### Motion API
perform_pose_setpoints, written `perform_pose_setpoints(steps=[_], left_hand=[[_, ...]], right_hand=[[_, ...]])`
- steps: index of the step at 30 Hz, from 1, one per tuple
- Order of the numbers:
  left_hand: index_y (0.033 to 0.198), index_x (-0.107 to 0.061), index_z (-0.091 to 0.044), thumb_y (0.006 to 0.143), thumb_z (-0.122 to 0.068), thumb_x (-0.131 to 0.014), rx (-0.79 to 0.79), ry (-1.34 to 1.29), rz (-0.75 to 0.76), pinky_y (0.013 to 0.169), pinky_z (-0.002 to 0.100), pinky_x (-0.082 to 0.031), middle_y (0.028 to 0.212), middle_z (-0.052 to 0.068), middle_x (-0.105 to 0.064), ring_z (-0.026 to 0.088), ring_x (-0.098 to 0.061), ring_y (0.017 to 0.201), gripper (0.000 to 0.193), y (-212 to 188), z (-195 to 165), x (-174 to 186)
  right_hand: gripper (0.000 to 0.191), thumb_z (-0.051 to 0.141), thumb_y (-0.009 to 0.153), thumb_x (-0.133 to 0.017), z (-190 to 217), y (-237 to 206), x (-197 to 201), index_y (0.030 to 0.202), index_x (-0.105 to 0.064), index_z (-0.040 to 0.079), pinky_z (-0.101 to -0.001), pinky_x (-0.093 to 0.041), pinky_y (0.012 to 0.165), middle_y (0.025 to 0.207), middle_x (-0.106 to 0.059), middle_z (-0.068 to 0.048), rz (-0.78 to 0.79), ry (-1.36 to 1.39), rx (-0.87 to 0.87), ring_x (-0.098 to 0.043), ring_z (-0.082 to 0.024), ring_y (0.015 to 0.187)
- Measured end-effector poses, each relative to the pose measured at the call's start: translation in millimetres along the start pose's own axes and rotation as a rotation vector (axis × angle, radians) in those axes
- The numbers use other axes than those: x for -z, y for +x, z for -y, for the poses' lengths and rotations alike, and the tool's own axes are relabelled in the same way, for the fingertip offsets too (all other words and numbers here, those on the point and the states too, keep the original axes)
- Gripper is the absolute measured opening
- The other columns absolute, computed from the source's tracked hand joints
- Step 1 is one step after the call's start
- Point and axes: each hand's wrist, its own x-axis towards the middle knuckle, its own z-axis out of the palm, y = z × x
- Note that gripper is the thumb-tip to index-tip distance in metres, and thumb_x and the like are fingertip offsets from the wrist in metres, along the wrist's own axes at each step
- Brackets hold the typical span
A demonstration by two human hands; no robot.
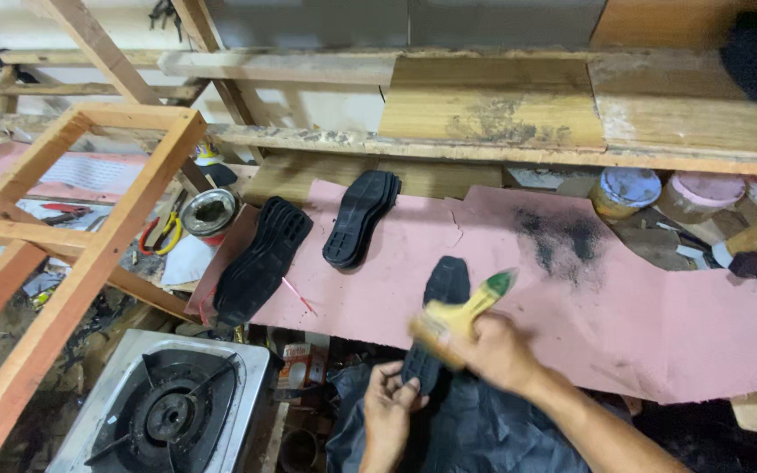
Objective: The person brushes black powder onto rubber shoe soles one at a time using a wide brush, holding each sole steady with the other hand, then stacks the finished soles on the pink paper covering the workbench.
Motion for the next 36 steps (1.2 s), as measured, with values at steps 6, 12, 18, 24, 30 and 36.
perform_pose_setpoints(steps=[6,12,18,24,30,36], left_hand=[[0.12,-0.055,-0.002,0.092,0.002,-0.065,0.082,0.05,0.085,0.067,0.031,-0.061,0.093,0.01,-0.072,0.013,-0.067,0.076,0.029,-1.0,-2.0,17.7],[0.134,-0.056,-0.003,0.094,0.0,-0.056,0.187,-0.081,0.063,0.081,0.037,-0.067,0.094,0.002,-0.063,0.011,-0.066,0.082,0.041,-5.7,-3.4,15.0],[0.137,-0.053,-0.001,0.093,0.002,-0.051,0.194,-0.172,0.053,0.087,0.039,-0.063,0.105,0.003,-0.07,0.013,-0.071,0.092,0.044,-8.5,4.5,6.8],[0.137,-0.052,-0.001,0.095,0.001,-0.051,0.193,-0.15,0.054,0.086,0.037,-0.063,0.118,0.01,-0.072,0.018,-0.072,0.101,0.042,-11.9,10.0,-1.6],[0.14,-0.053,0.001,0.096,0.004,-0.05,0.106,-0.109,0.067,0.084,0.034,-0.059,0.116,0.012,-0.069,0.019,-0.068,0.098,0.044,-15.6,21.7,-4.8],[0.138,-0.053,-0.001,0.096,0.003,-0.051,0.121,-0.104,0.05,0.087,0.035,-0.062,0.114,0.007,-0.068,0.016,-0.069,0.098,0.042,-23.0,20.8,-0.7]], right_hand=[[0.031,0.036,0.101,-0.057,-16.8,47.6,22.4,0.118,-0.07,0.013,-0.0329,-0.051,0.045,0.072,-0.071,-0.007,0.123,-0.257,-0.275,-0.06,-0.018,0.052],[0.037,0.038,0.103,-0.056,-60.3,73.3,47.9,0.103,-0.074,0.005,-0.0397,-0.051,0.051,0.071,-0.071,-0.01,-0.157,-0.288,-0.294,-0.063,-0.024,0.057],[0.037,0.039,0.09,-0.068,-11.8,-36.6,-20.5,0.096,-0.072,0.003,-0.0381,-0.057,0.057,0.072,-0.076,-0.011,-0.073,-0.022,-0.371,-0.073,-0.02,0.061],[0.04,0.035,0.086,-0.071,-2.2,-65.5,-16.4,0.105,-0.071,0.0,-0.0406,-0.058,0.064,0.083,-0.078,-0.017,-0.115,0.124,-0.405,-0.076,-0.029,0.071],[0.034,0.031,0.078,-0.077,-5.0,-84.3,-36.4,0.091,-0.076,0.0,-0.043,-0.057,0.063,0.079,-0.074,-0.023,-0.062,-0.065,-0.127,-0.074,-0.036,0.073],[0.036,0.036,0.085,-0.074,-6.0,-94.5,-41.1,0.086,-0.073,-0.001,-0.0443,-0.057,0.062,0.077,-0.073,-0.023,-0.086,-0.153,-0.371,-0.074,-0.036,0.069]])
